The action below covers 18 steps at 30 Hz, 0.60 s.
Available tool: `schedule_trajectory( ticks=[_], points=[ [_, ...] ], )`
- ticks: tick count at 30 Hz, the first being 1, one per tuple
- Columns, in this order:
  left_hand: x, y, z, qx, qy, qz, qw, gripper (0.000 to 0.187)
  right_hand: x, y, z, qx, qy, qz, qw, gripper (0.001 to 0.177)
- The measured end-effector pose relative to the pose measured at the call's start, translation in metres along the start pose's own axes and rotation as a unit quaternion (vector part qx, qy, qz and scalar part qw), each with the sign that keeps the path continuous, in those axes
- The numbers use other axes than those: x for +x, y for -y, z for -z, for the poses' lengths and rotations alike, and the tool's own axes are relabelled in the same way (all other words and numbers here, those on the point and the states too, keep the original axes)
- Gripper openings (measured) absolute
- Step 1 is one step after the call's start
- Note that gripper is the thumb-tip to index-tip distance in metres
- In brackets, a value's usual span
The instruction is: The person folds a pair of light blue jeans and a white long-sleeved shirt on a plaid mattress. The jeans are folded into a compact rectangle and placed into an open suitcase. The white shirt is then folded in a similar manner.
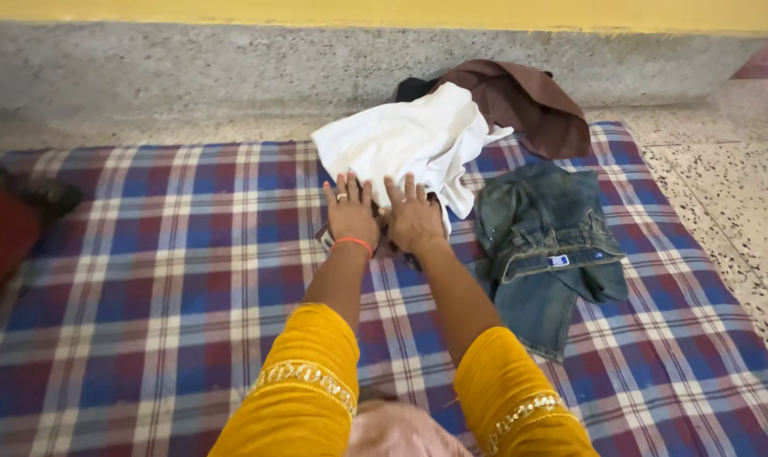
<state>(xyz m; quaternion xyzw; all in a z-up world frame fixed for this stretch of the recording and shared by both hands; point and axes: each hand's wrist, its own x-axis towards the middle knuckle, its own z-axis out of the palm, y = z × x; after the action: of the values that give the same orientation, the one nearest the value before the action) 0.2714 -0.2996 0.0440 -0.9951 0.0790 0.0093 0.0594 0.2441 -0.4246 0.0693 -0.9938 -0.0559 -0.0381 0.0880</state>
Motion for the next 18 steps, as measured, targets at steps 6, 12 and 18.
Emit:
schedule_trajectory(
  ticks=[6, 12, 18],
  points=[
    [0.026, 0.015, -0.015, 0.014, -0.005, -0.018, 1.0, 0.108, 0.041, 0.004, -0.027, -0.03, 0.017, -0.046, 0.998, 0.098],
    [0.018, 0.035, 0.007, -0.113, -0.024, -0.037, 0.993, 0.12, 0.074, -0.007, -0.046, -0.037, -0.107, -0.021, 0.993, 0.043],
    [-0.003, 0.081, 0.049, -0.209, -0.08, -0.032, 0.974, 0.115, 0.082, 0.054, -0.002, 0.132, -0.312, 0.021, 0.941, 0.03]
  ],
)
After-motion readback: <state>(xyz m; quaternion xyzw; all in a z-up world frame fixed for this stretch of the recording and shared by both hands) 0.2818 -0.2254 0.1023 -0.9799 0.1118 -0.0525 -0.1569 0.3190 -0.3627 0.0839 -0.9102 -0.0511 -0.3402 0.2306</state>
